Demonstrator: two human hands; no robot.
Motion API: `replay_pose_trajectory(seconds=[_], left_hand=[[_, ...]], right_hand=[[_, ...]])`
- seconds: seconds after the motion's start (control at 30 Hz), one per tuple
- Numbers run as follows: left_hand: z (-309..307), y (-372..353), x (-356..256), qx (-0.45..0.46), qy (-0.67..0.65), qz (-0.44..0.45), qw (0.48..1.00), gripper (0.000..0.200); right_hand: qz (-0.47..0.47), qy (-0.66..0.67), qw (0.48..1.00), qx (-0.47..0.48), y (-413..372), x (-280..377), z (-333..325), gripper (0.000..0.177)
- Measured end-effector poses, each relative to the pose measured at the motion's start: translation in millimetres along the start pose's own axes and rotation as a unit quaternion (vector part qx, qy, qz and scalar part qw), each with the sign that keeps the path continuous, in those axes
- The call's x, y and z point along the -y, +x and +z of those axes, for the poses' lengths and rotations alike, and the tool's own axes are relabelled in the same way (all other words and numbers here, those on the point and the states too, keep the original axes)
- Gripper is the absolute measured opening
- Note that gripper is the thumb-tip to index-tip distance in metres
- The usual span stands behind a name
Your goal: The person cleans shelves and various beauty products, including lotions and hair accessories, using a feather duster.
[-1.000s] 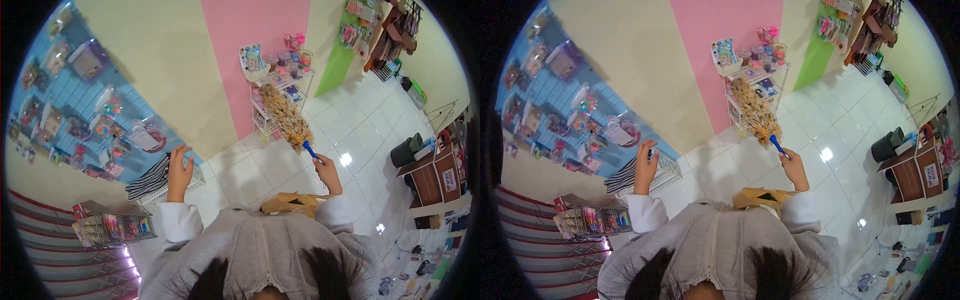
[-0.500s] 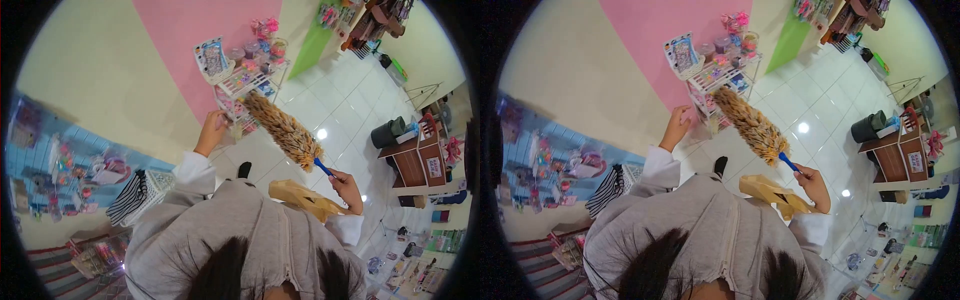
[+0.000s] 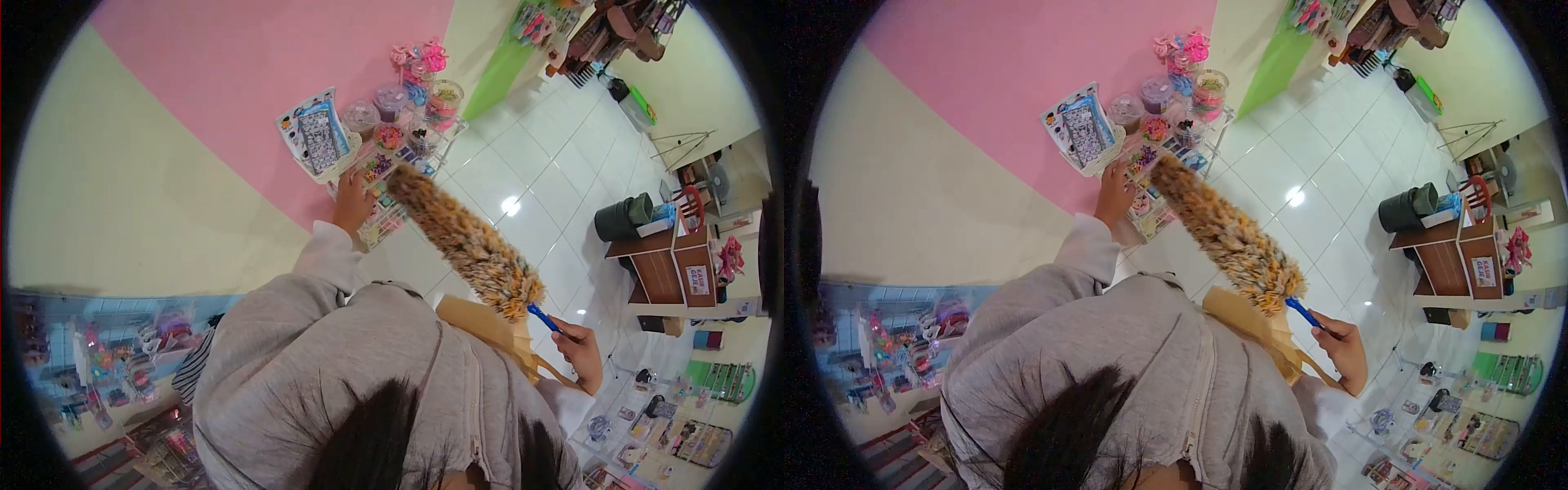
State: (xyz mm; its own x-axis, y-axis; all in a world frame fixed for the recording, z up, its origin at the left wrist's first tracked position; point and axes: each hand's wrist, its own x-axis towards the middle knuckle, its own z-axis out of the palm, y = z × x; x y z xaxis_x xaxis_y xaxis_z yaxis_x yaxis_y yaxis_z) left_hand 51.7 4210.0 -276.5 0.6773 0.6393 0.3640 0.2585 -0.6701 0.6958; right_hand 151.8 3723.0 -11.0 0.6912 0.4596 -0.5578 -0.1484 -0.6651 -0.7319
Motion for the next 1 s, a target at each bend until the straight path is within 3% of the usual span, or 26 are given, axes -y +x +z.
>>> replay_pose_trajectory(seconds=[0.23, 0.43, 0.53, 0.73, 0.83, 1.0], left_hand=[[14, 18, -3, 0.004, 0.113, -0.042, 0.993, 0.058], [3, 17, -15, 0.012, 0.004, -0.091, 0.996, 0.062], [-7, 7, -17, -0.056, 0.0, -0.084, 0.995, 0.064], [-30, -30, -4, -0.099, -0.013, -0.058, 0.993, 0.063], [-42, -48, -1, -0.107, -0.005, -0.113, 0.988, 0.062], [-53, -58, -4, -0.163, -0.035, -0.13, 0.977, 0.06]], right_hand=[[0.012, 0.008, 0.999, -0.036, 11, 26, -9, 0.032], [-0.002, -0.027, 1.0, 0.008, 38, 47, -22, 0.031], [-0.015, -0.026, 0.999, 0.025, 52, 51, -25, 0.031], [-0.022, -0.058, 0.995, 0.073, 80, 68, -32, 0.033], [-0.032, -0.069, 0.993, 0.094, 89, 75, -30, 0.034], [-0.093, -0.101, 0.982, 0.131, 107, 64, -40, 0.033]])
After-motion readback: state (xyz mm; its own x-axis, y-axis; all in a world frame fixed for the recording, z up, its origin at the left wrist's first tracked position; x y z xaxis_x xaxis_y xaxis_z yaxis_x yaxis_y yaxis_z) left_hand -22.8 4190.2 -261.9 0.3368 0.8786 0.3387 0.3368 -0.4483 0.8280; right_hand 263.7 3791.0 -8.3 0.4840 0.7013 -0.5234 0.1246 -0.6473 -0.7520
